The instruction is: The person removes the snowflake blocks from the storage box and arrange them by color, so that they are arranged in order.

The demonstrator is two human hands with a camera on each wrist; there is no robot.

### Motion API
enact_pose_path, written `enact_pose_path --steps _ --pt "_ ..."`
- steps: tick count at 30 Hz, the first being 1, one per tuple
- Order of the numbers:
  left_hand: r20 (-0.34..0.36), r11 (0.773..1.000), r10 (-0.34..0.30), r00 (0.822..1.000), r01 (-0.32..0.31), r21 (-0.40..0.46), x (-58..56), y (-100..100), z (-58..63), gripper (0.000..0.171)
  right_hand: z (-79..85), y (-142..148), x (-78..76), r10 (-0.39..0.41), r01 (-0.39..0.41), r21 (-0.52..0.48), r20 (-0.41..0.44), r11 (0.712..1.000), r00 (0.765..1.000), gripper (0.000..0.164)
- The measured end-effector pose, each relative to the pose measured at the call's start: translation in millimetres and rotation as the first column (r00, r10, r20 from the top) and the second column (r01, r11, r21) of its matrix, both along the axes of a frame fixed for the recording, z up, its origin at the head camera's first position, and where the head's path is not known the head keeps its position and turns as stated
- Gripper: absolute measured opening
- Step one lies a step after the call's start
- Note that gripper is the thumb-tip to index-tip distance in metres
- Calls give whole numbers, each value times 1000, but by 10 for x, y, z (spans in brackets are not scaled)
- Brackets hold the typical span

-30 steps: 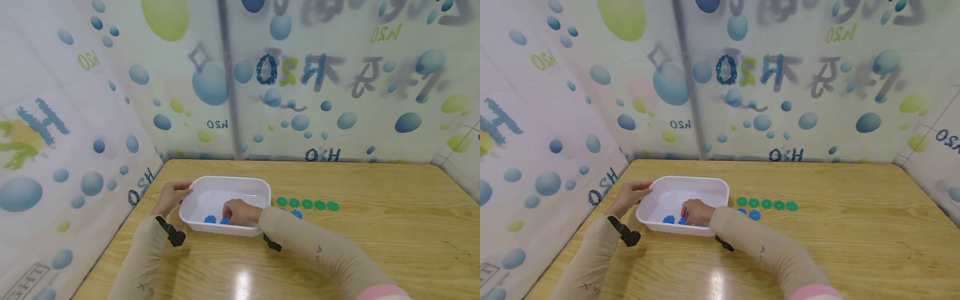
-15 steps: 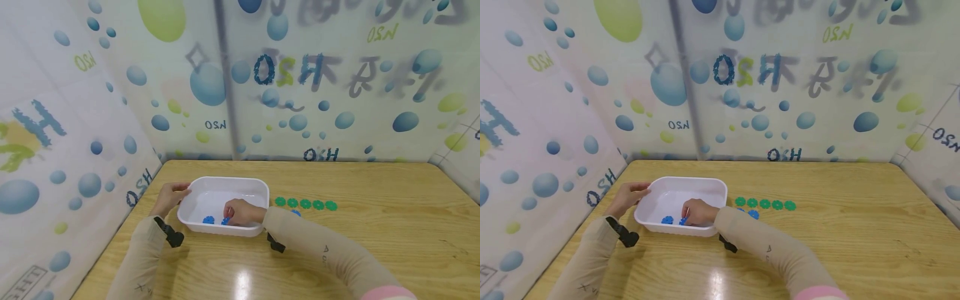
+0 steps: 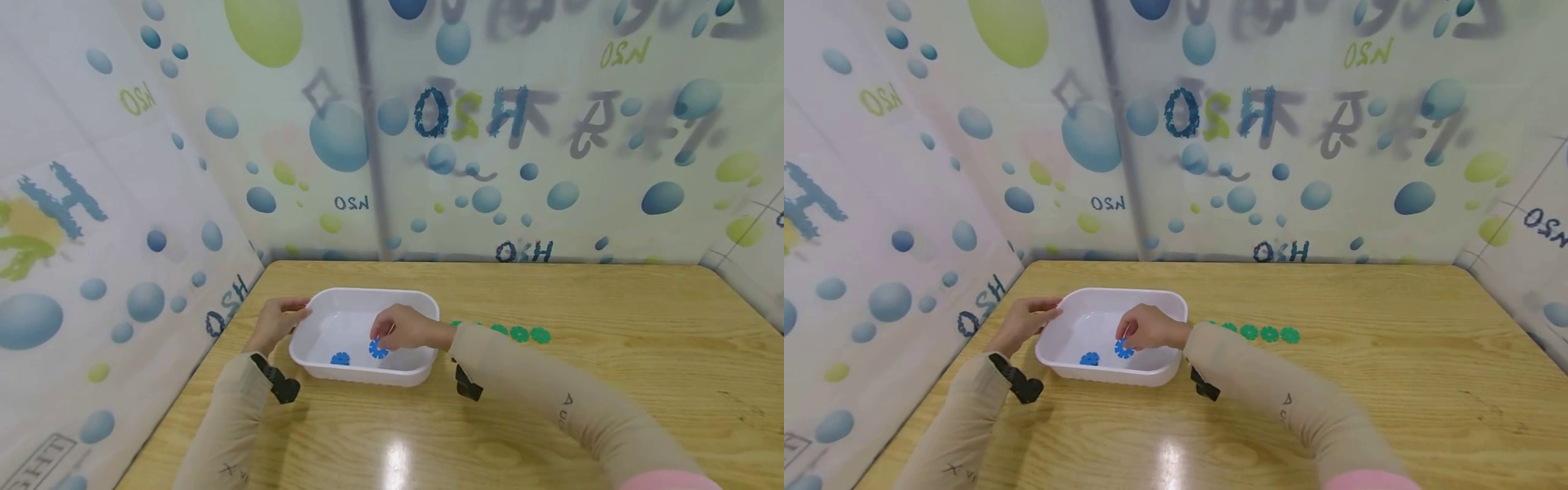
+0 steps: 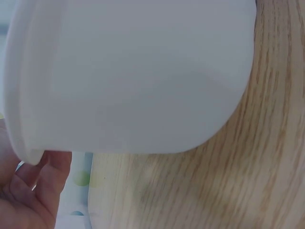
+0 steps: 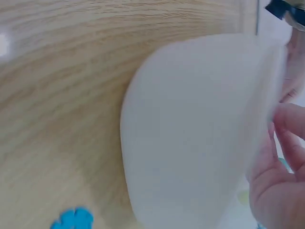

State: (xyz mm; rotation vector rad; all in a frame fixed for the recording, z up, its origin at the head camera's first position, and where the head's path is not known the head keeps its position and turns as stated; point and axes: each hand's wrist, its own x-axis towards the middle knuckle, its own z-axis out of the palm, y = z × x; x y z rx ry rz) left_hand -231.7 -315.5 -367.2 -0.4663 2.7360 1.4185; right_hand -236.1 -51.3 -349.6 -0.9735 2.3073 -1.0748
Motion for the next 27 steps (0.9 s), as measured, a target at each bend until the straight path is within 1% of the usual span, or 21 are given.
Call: enact_pose_path --steps 1,3,6,9,10,12,16,18,21,25,27 --pt "4 1000 5 1000 -5 0 -9 -2 -5 35 45 44 10 -2 2 -7 -1 1000 1000 7" --pt "7 1000 -11 1000 11 -3 -4 -8 -3 37 118 140 25 -8 8 -39 8 999 1000 8" --pt "3 1000 -8 1000 8 -2 3 -17 -1 36 187 303 20 -30 32 -84 26 996 999 9" --pt "0 1000 -15 1000 15 4 -4 -22 -8 36 219 492 2 -61 65 -110 44 992 997 11" --pt "-2 1000 -3 1000 3 5 -11 -19 -13 35 230 563 -1 -67 72 -115 41 991 997 11" --pt "3 1000 3 1000 -3 2 -26 -20 -29 36 247 711 -2 -72 77 -130 39 988 997 12" --pt "19 1000 18 1000 -18 -10 -53 -32 -59 37 261 1012 3 -84 85 -153 12 985 996 13" --pt "25 1000 10 1000 -10 -11 -68 -47 -73 37 243 1158 1 -98 97 -157 3 983 995 13" --pt "-26 999 10 1000 -11 -33 -252 -217 -352 37 168 1382 -7 -115 112 -153 -10 982 993 14" --pt "-88 998 12 996 -18 -67 -500 -446 -725 37 1 1656 -12 -148 147 -141 2 979 989 15" --pt "-87 997 6 996 -12 -74 -511 -461 -736 38 -94 1769 -17 -178 175 -127 -10 976 984 15"
